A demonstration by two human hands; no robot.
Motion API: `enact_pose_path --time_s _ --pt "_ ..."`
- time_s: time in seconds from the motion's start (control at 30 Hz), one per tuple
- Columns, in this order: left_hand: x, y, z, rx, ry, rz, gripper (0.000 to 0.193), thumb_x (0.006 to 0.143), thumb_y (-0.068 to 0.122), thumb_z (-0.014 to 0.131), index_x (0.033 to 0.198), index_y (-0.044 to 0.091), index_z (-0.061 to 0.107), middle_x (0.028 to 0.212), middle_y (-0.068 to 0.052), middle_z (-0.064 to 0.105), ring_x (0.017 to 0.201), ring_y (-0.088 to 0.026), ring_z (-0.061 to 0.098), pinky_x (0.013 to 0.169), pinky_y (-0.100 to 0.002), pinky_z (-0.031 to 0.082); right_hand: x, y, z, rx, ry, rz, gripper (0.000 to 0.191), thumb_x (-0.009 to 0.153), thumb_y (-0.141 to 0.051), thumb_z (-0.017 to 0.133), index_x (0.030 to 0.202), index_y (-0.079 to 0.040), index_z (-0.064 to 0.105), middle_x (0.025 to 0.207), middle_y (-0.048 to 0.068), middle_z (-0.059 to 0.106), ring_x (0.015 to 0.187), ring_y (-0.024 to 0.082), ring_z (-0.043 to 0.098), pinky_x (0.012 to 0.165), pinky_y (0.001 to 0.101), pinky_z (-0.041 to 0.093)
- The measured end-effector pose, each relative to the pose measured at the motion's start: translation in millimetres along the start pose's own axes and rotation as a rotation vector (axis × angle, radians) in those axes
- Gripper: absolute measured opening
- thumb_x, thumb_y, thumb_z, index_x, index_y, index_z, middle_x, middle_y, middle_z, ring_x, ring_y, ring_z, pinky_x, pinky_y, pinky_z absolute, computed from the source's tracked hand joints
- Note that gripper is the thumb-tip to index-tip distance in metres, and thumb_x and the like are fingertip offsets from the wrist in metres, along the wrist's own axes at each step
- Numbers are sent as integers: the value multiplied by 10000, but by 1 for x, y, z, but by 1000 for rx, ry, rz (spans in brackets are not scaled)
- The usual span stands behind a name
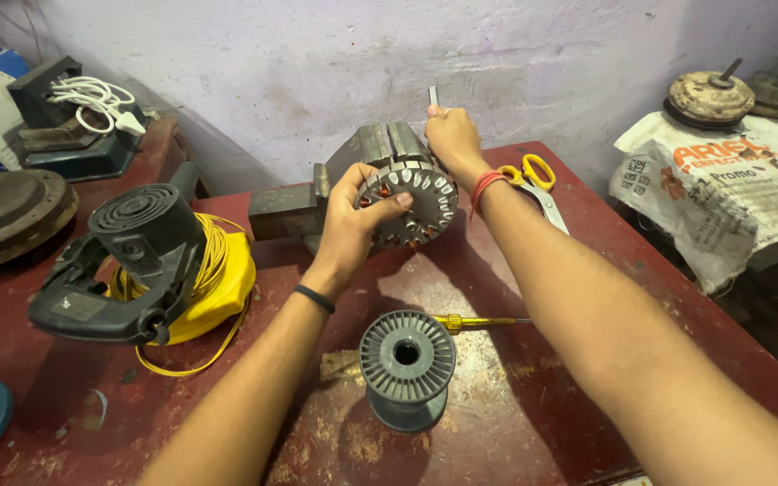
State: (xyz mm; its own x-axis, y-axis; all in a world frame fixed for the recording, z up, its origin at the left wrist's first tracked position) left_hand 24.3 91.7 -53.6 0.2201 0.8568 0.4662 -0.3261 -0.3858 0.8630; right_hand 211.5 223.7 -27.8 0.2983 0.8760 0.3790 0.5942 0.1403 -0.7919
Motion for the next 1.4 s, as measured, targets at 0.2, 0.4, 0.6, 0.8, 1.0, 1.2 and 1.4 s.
enact_pose_path --time_s 0.2,0.4,0.6,0.8,1.0,1.2,1.4 --pt "1 2 -1 74 -19 -4 271 858 159 806 1019 51 617 888 -36 706 777 -84 656 714 -263 564 -1 -3 -1 5 95 -37 411 983 -421 501 1099 -114 749 1080 257 708 1093 476 639 929 527 488" --pt "-1 -1 5 -7 22 -114 291 836 180 795 1031 49 623 897 -60 728 774 -123 707 705 -292 612 6 -5 -1 -75 8 0 431 955 -418 540 1072 -56 744 1064 257 721 1086 462 659 942 519 491" --pt "2 0 6 -41 -47 -138 289 843 121 791 1045 27 608 917 -74 721 776 -142 703 701 -312 608 3 -6 -3 -54 43 44 432 950 -421 521 1153 -109 741 1128 265 692 1136 473 618 976 524 467" --pt "8 27 4 240 -238 -194 352 815 56 776 1124 51 607 1013 -70 715 909 -139 696 823 -310 598 -1 -5 -3 -102 53 88 489 955 -469 476 1200 -126 723 1169 254 685 1161 470 606 992 537 458" --pt "26 74 -53 357 -164 -99 356 785 8 665 1134 74 637 1078 -53 764 1007 -142 718 898 -297 586 -1 -5 3 -122 62 101 525 968 -496 461 1177 -97 731 1161 257 687 1153 471 615 986 544 467" --pt "79 33 -98 706 499 85 365 869 348 644 1012 23 727 946 -123 749 882 -211 688 809 -346 517 -2 -6 4 -146 66 94 534 989 -495 450 1156 -77 735 1166 252 696 1150 472 620 978 547 474" --pt "90 -26 -105 834 249 -226 614 918 569 562 912 -14 755 872 -205 768 841 -266 725 809 -399 524 -8 -19 -3 -272 92 -70 395 985 -342 521 1207 -58 683 1093 246 704 1057 481 637 902 589 478"
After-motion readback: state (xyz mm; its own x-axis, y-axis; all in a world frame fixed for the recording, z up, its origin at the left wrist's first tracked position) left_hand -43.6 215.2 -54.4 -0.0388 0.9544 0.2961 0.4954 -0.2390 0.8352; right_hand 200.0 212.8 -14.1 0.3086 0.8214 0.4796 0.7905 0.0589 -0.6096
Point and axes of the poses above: each hand's wrist, its own x-axis towards the middle knuckle, its own z-axis out of the palm, y = z × x, the point moved 7 cm from there along x, towards the middle knuckle
